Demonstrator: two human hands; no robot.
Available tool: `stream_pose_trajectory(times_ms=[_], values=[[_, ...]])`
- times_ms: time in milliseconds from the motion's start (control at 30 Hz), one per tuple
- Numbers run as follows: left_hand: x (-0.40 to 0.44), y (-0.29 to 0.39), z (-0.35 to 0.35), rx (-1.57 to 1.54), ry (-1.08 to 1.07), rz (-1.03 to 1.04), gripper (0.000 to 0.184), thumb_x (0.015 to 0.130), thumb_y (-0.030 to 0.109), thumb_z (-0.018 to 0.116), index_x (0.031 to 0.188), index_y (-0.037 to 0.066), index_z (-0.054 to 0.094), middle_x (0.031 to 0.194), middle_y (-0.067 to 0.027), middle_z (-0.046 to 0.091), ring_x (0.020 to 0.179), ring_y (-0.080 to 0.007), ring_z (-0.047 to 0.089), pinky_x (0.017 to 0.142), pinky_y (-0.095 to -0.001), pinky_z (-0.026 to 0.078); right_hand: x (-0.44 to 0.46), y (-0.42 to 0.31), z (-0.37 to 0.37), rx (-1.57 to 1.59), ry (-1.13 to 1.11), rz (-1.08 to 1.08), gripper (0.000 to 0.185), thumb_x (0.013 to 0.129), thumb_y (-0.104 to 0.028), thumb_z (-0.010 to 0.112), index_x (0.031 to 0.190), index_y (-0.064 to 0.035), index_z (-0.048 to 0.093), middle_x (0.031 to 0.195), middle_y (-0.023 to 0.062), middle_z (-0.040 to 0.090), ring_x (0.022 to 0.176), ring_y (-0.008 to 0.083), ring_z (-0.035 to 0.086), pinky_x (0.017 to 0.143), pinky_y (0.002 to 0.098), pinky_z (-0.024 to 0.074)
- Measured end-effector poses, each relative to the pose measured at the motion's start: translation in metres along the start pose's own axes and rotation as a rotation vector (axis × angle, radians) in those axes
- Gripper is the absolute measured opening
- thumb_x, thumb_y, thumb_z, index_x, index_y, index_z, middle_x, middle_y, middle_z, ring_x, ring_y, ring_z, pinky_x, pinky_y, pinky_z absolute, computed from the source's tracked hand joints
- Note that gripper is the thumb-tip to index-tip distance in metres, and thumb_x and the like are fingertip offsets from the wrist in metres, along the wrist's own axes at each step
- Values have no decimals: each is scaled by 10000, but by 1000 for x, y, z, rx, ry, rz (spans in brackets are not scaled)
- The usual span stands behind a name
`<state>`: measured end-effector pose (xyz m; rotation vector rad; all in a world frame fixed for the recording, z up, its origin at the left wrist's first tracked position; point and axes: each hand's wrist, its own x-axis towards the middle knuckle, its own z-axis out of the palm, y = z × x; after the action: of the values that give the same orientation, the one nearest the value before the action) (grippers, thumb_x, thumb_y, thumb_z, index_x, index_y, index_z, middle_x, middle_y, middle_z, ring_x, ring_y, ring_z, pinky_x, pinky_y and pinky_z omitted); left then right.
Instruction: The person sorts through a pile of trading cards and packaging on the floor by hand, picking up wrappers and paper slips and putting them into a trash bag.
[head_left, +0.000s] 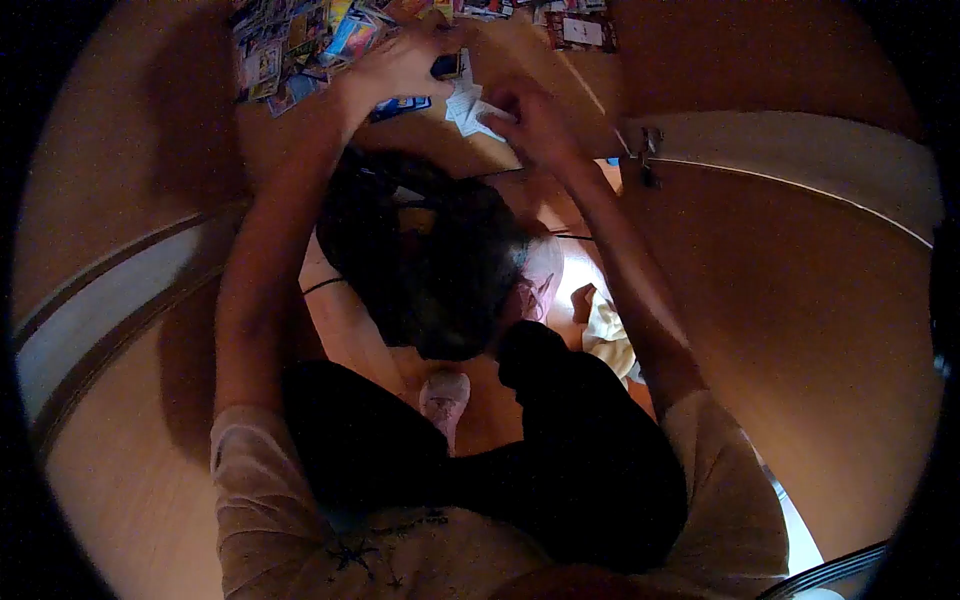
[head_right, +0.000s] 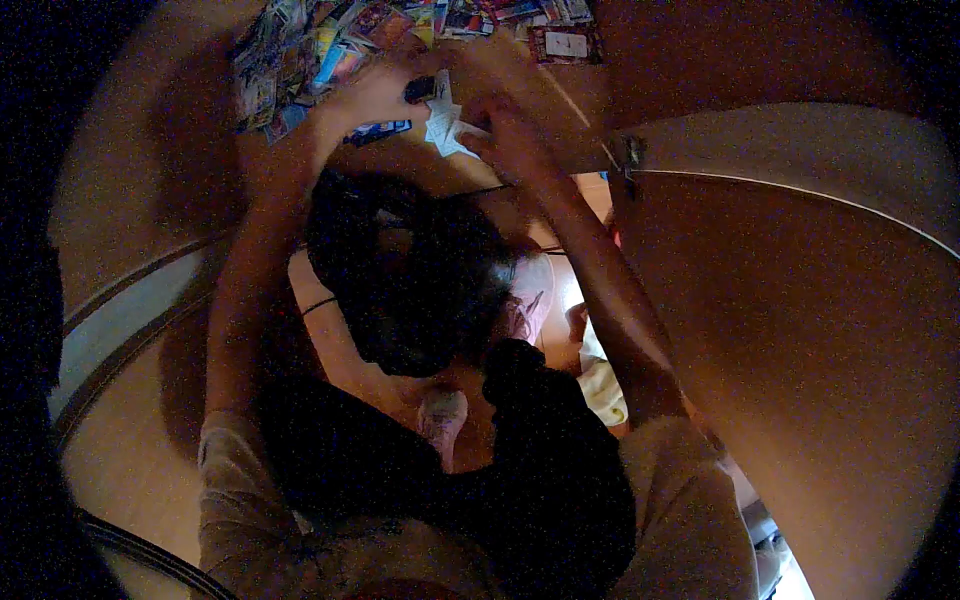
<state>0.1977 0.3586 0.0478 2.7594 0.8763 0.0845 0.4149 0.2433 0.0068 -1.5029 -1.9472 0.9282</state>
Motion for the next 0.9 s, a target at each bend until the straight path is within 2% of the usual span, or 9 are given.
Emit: stream_pose_trajectory(times_ms=[67, 167, 267, 333, 467, 533, 767, 867, 900], values=[[-5, -7, -5, -39, -8, -27, 666, 676, 340, 746, 1253, 88, 530, 1260, -243, 472, 1146, -373, 495, 955, -423, 427, 4, 4, 7, 124, -9, 59, 439, 780, -202, 749, 1141, -23, 575, 1007, 103, 605, 902, 174, 603, 767, 318, 502], [-16, -26, 0, 5, 26, -7, 687, 650, 254, 740, 1278, 83, 524, 1326, -226, 425, 1298, -383, 329, 1082, -424, 306, 4, 9, 11, 425, 21, 34, 514, 730, -153, 794, 1164, -25, 551, 1012, 97, 593, 906, 187, 599, 793, 313, 506], [-22, -25, 5, -15, 18, 83, 681, 663, 287, 747, 1274, 79, 531, 1335, -254, 402, 1324, -401, 286, 1104, -434, 266, 2, 9, 13, 240, 27, 34, 562, 717, -152, 807, 1188, -20, 531, 1037, 105, 592, 952, 202, 599, 828, 317, 506], [-25, -16, 15, 6, 192, -10, 680, 677, 313, 754, 1268, 58, 536, 1355, -256, 390, 1337, -405, 271, 1116, -439, 242, 5, 5, 20, 204, 37, -9, 575, 725, -225, 799, 1190, -11, 537, 1059, 128, 590, 975, 237, 612, 831, 349, 505], [-28, -18, 28, -15, 152, 7, 623, 725, 270, 731, 1277, 58, 533, 1372, -236, 389, 1333, -391, 293, 1121, -450, 231, 6, -32, 22, -79, -21, 70, 588, 742, -315, 768, 1189, -3, 546, 1090, 160, 579, 986, 294, 612, 843, 383, 494], [-28, -16, 31, -29, 126, 21, 586, 757, 242, 715, 1282, 58, 530, 1384, -223, 389, 1330, -382, 308, 1124, -458, 223, 8, -29, 40, -145, 152, 27, 574, 743, -382, 743, 1140, 1, 586, 1101, 184, 576, 988, 329, 602, 852, 397, 484], [-24, 27, 6, 119, 38, -4, 492, 767, 220, 691, 1231, 95, 586, 1389, -160, 418, 1337, -369, 300, 1119, -465, 223, 1, -18, 34, -18, 183, -40, 458, 742, -328, 746, 1052, -7, 642, 1092, 186, 593, 999, 340, 598, 875, 393, 474], [-28, 37, 7, 253, 64, -10, 421, 785, 234, 687, 1183, 113, 621, 1363, -139, 456, 1302, -350, 361, 1098, -445, 273, -5, -26, 28, 72, 145, 36, 415, 761, -295, 731, 1047, -7, 646, 1051, 173, 620, 990, 340, 602, 882, 390, 470], [-30, 38, 4, 102, 127, 4, 396, 792, 252, 691, 1158, 111, 635, 1276, -139, 526, 1219, -333, 451, 1038, -421, 350, -7, -23, 32, 19, 146, 26, 405, 761, -287, 731, 1040, -7, 648, 1035, 170, 630, 981, 334, 607, 882, 384, 468]])
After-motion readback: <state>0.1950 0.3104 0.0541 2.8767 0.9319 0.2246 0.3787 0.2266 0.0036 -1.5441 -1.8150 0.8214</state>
